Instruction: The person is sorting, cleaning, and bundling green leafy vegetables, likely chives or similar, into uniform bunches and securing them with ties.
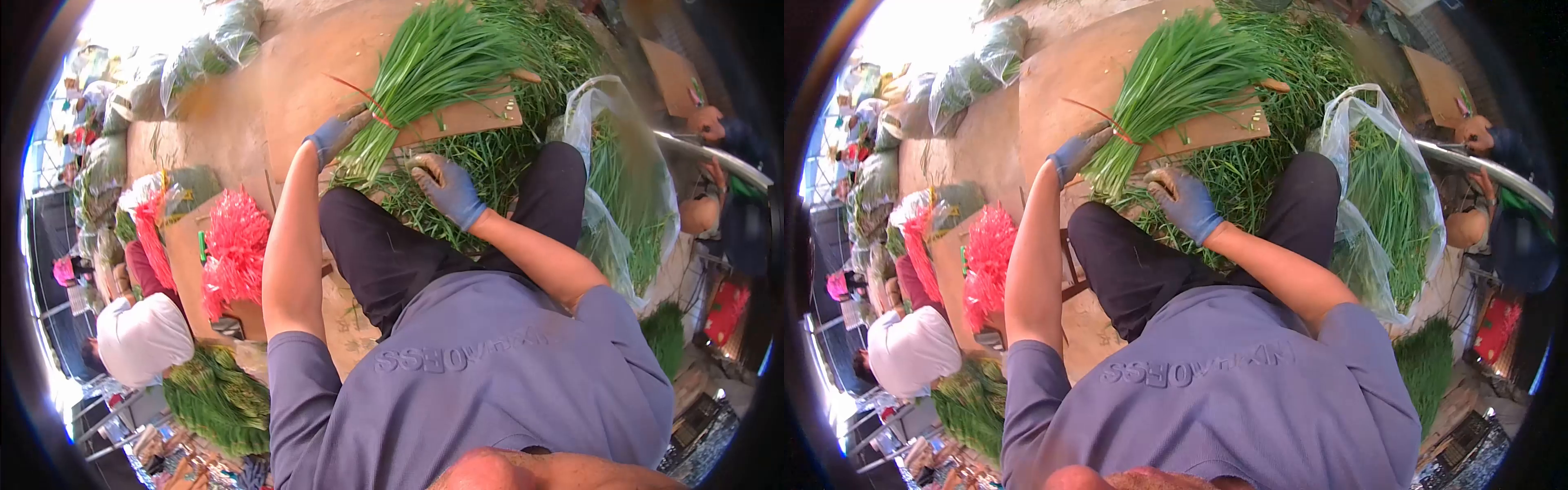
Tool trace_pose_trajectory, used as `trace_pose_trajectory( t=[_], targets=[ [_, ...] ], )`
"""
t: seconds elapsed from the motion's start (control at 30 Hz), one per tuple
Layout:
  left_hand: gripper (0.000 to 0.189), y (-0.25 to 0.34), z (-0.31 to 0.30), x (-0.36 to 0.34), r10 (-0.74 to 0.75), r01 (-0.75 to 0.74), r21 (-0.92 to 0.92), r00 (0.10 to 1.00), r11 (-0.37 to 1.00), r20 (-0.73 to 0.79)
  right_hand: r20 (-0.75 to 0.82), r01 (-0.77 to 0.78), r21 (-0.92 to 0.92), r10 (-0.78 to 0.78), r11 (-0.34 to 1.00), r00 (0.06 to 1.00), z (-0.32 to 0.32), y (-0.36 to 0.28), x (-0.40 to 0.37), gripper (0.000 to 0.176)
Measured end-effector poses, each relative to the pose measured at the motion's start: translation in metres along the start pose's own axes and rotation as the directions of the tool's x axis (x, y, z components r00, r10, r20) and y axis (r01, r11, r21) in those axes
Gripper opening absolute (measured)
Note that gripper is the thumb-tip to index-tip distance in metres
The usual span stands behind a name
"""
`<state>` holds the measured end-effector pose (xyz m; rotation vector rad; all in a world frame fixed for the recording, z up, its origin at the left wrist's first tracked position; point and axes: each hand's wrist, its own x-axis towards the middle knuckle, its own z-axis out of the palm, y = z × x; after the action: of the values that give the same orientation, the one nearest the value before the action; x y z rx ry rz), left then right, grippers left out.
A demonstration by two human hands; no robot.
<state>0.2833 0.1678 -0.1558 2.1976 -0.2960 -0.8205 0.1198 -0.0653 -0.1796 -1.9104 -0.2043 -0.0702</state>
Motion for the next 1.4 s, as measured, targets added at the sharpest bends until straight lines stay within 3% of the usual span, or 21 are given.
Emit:
trace_pose_trajectory(
  t=[0.07,0.1,0.23,0.37,0.47,0.5,0.57,0.6,0.63,0.67,0.73,0.8,0.83,0.87,0.97,1.1,1.2,1.27,1.33,1.37,1.4],
  targets=[
    [0.066,0.006,0.001,-0.006,-0.013,0.014,-0.094,1.0,0.995,0.011,0.065,0.016,-0.108,-0.009,0.994,0.998,0.011,-0.005,-0.001,0.032],
    [0.066,0.002,0.0,-0.006,0.014,-0.015,-0.093,1.0,0.996,-0.009,0.009,0.084,-0.262,-0.085,0.961,0.996,0.015,-0.01,0.001,0.035],
    [0.063,-0.013,0.001,-0.007,0.066,-0.075,-0.207,0.997,0.976,-0.05,0.052,0.247,-0.412,-0.248,0.877,0.967,0.033,-0.025,0.035,0.047],
    [0.061,-0.038,0.006,0.007,0.136,-0.143,-0.177,0.99,0.974,-0.048,0.062,-0.016,-0.61,0.068,0.792,0.996,0.064,-0.043,0.055,0.047],
    [0.06,-0.032,0.006,0.001,0.138,-0.147,-0.149,0.988,0.978,-0.072,0.06,-0.08,-0.431,0.117,0.899,0.991,0.086,-0.037,0.053,0.032],
    [0.058,-0.036,0.006,0.004,0.131,-0.142,-0.121,0.987,0.982,-0.09,0.202,0.017,-0.254,0.036,0.967,0.979,0.088,-0.046,0.047,0.027],
    [0.057,-0.039,0.007,0.004,0.139,-0.151,-0.299,0.988,0.942,-0.063,0.425,0.137,0.144,-0.186,0.98,0.886,0.088,-0.074,0.016,0.017],
    [0.057,-0.042,0.009,0.002,0.144,-0.151,-0.389,0.988,0.909,-0.047,0.664,0.141,0.199,-0.24,0.97,0.708,0.083,-0.074,0.001,0.007],
    [0.056,-0.041,0.009,-0.002,0.136,-0.15,-0.388,0.989,0.909,-0.063,0.841,0.098,0.143,-0.173,0.985,0.513,0.074,-0.077,-0.01,0.015],
    [0.056,-0.041,0.006,-0.006,0.129,-0.149,-0.385,0.989,0.911,-0.077,0.901,0.149,-0.115,0.04,0.982,0.432,0.063,-0.078,-0.012,0.02],
    [0.055,-0.057,0.004,0.0,0.157,-0.193,-0.352,0.979,0.916,-0.129,0.822,0.305,-0.562,0.479,0.769,0.307,0.043,-0.089,-0.011,0.029],
    [0.053,-0.076,0.005,0.006,0.18,-0.243,-0.348,0.962,0.905,-0.205,0.682,0.299,-0.678,0.424,0.672,0.596,0.035,-0.084,0.005,0.044],
    [0.053,-0.069,0.004,-0.004,0.17,-0.253,-0.373,0.956,0.893,-0.24,0.569,0.278,-0.616,0.172,0.737,0.804,0.033,-0.081,0.016,0.046],
    [0.052,-0.064,0.005,-0.018,0.115,-0.231,-0.453,0.956,0.861,-0.269,0.371,0.287,-0.538,-0.083,0.793,0.925,0.032,-0.078,0.026,0.048],
    [0.051,-0.068,0.018,-0.024,0.066,-0.248,-0.622,0.952,0.743,-0.3,0.229,0.14,-0.739,0.051,0.659,0.972,0.042,-0.103,0.062,0.046],
    [0.049,-0.074,0.033,-0.025,0.08,-0.315,-0.651,0.928,0.69,-0.363,0.176,0.055,-0.653,0.081,0.755,0.981,0.077,-0.062,0.069,0.037],
    [0.048,-0.075,0.034,-0.03,0.087,-0.329,-0.702,0.93,0.632,-0.357,0.346,0.174,-0.29,-0.066,0.941,0.936,0.092,-0.063,0.046,0.033],
    [0.048,-0.074,0.029,-0.039,0.049,-0.309,-0.79,0.941,0.53,-0.335,0.712,0.321,-0.004,-0.223,0.947,0.666,0.084,-0.084,0.014,0.028],
    [0.047,-0.072,0.027,-0.047,0.013,-0.307,-0.815,0.938,0.491,-0.345,0.932,0.45,-0.206,0.033,0.869,0.362,0.063,-0.11,0.0,0.025],
    [0.046,-0.073,0.026,-0.05,-0.008,-0.318,-0.802,0.928,0.506,-0.373,0.903,0.422,-0.36,0.197,0.832,0.382,0.051,-0.121,0.0,0.028],
    [0.046,-0.074,0.027,-0.052,-0.029,-0.327,-0.787,0.916,0.523,-0.399,0.82,0.383,-0.397,0.135,0.834,0.556,0.045,-0.109,0.003,0.033]
  ],
)
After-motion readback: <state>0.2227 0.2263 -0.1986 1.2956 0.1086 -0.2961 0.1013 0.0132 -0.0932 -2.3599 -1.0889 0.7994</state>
